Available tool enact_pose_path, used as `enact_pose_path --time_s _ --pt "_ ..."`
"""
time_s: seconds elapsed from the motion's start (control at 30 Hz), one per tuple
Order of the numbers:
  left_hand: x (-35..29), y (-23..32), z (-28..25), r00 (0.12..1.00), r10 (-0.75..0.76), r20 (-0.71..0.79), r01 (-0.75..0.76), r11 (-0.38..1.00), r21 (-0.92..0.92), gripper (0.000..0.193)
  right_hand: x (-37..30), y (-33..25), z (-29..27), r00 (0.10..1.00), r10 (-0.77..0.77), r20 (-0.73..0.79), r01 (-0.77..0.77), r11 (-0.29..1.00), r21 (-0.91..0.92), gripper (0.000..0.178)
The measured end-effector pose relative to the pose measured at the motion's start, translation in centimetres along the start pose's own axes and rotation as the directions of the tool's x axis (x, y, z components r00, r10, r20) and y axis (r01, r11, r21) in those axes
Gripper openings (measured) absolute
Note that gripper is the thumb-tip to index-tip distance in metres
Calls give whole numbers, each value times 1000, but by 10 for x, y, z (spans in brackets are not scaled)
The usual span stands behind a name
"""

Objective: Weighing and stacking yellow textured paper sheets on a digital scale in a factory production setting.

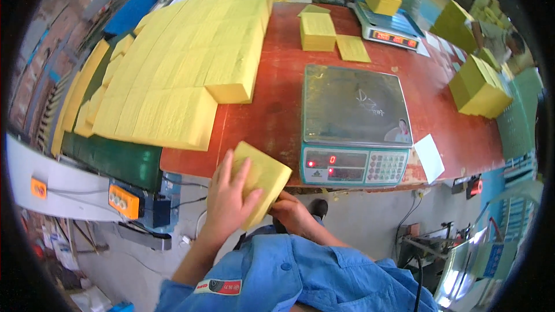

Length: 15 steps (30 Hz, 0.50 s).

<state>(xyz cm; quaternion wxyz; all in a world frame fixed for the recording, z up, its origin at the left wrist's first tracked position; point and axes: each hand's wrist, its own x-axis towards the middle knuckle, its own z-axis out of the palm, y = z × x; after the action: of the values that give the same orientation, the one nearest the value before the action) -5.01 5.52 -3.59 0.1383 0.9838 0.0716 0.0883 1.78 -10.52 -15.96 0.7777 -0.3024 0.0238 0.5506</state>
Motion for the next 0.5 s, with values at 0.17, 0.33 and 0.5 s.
enact_pose_path --time_s 0.17,0.33,0.5 --pt "-3 0 -1 918 -389 83 237 366 -900 54 -62 -63 38 937 -319 139 333 708 -623 49" --pt "61 35 26 975 -204 84 86 -3 -996 56 -97 -181 70 480 -684 550 635 -162 -755 46" --pt "188 131 38 999 -8 44 42 -141 -989 48 -109 -270 63 319 -829 459 304 -369 -878 38"
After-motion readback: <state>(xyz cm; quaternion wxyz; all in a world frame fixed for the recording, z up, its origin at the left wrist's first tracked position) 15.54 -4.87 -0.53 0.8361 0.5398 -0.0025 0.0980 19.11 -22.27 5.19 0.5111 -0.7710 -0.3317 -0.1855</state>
